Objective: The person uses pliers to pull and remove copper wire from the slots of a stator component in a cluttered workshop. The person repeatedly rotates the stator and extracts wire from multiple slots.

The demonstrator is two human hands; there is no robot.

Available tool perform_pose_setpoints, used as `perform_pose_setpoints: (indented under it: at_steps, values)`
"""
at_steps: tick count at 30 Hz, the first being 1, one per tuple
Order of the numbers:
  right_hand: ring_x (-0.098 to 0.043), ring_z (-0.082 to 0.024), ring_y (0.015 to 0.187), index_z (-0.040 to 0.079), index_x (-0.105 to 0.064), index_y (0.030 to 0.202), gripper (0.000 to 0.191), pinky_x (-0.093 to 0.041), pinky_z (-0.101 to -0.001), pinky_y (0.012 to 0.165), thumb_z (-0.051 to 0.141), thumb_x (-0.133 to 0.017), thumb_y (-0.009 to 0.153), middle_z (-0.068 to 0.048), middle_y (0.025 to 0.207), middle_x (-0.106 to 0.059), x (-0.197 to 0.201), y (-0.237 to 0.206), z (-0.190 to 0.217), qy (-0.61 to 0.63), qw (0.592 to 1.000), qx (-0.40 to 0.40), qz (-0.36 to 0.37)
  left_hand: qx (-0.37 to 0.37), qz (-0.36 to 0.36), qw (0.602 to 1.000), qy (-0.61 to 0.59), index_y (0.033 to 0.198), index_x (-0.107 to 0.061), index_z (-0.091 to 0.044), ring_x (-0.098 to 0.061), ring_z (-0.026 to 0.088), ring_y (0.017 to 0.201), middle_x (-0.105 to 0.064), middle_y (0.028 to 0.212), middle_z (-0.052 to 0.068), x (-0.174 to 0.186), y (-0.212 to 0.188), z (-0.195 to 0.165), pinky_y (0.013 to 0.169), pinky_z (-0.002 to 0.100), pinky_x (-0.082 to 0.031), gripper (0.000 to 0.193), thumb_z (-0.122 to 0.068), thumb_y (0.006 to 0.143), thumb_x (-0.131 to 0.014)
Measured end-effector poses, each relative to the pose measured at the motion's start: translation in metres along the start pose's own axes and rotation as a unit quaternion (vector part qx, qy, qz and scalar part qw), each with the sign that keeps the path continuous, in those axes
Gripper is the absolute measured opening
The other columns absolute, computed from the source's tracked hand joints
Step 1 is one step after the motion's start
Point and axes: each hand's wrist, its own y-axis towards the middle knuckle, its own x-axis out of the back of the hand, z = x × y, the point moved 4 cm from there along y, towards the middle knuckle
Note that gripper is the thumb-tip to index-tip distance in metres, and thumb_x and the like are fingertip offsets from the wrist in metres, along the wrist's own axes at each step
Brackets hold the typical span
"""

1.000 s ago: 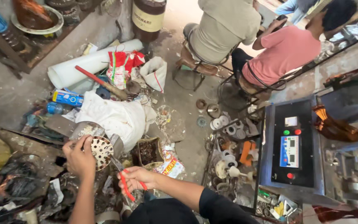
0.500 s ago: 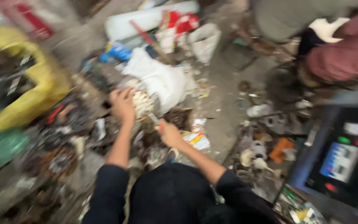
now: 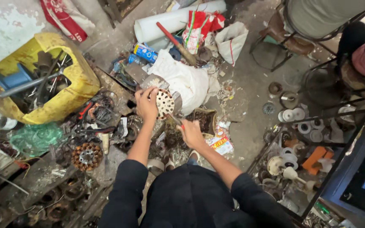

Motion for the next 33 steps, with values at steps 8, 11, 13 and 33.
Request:
perform_pose_setpoints:
  at_steps: [8, 11, 13, 33]
  values:
    - [-0.062, -0.045, 0.101, 0.001, -0.055, 0.127, 0.03, -0.049, -0.0523, 0.088, 0.017, -0.061, 0.103, -0.024, 0.109, -0.066, 0.007, -0.043, 0.001, 0.107, 0.991, -0.067, -0.048, -0.013, -0.017, 0.999, 0.032, 0.109, -0.08, -0.029, -0.063, 0.034, 0.109, -0.059, 0.125, 0.008, -0.003, -0.001, 0.009, 0.087, 0.045, -0.051, 0.028, -0.05, 0.094, -0.068]
    - [-0.063, -0.043, 0.093, 0.001, -0.057, 0.121, 0.029, -0.051, -0.0514, 0.08, 0.017, -0.062, 0.097, -0.023, 0.101, -0.067, 0.014, -0.066, -0.027, 0.071, 0.99, -0.096, -0.077, -0.012, 0.004, 0.999, 0.03, 0.111, -0.079, -0.029, -0.064, 0.034, 0.109, -0.059, 0.126, 0.007, -0.007, -0.003, 0.016, 0.089, 0.046, -0.051, 0.029, -0.052, 0.096, -0.068]
    - [-0.064, -0.041, 0.087, 0.001, -0.059, 0.117, 0.029, -0.052, -0.0508, 0.075, 0.016, -0.064, 0.093, -0.023, 0.095, -0.068, 0.01, -0.086, -0.06, 0.042, 0.984, -0.171, -0.02, 0.004, 0.015, 1.0, 0.023, 0.111, -0.079, -0.03, -0.065, 0.033, 0.108, -0.059, 0.127, 0.007, -0.008, -0.004, 0.022, 0.089, 0.046, -0.051, 0.029, -0.053, 0.096, -0.068]
    - [-0.075, -0.032, 0.082, 0.014, -0.055, 0.14, 0.047, -0.058, -0.0445, 0.074, 0.03, -0.062, 0.096, -0.022, 0.108, -0.077, 0.066, -0.15, -0.112, 0.164, 0.869, -0.461, -0.078, -0.109, 0.023, 0.989, 0.099, 0.115, -0.081, -0.027, -0.05, 0.037, 0.118, -0.057, 0.129, 0.009, -0.008, 0.011, -0.004, 0.095, 0.05, -0.043, 0.029, -0.042, 0.091, -0.076]
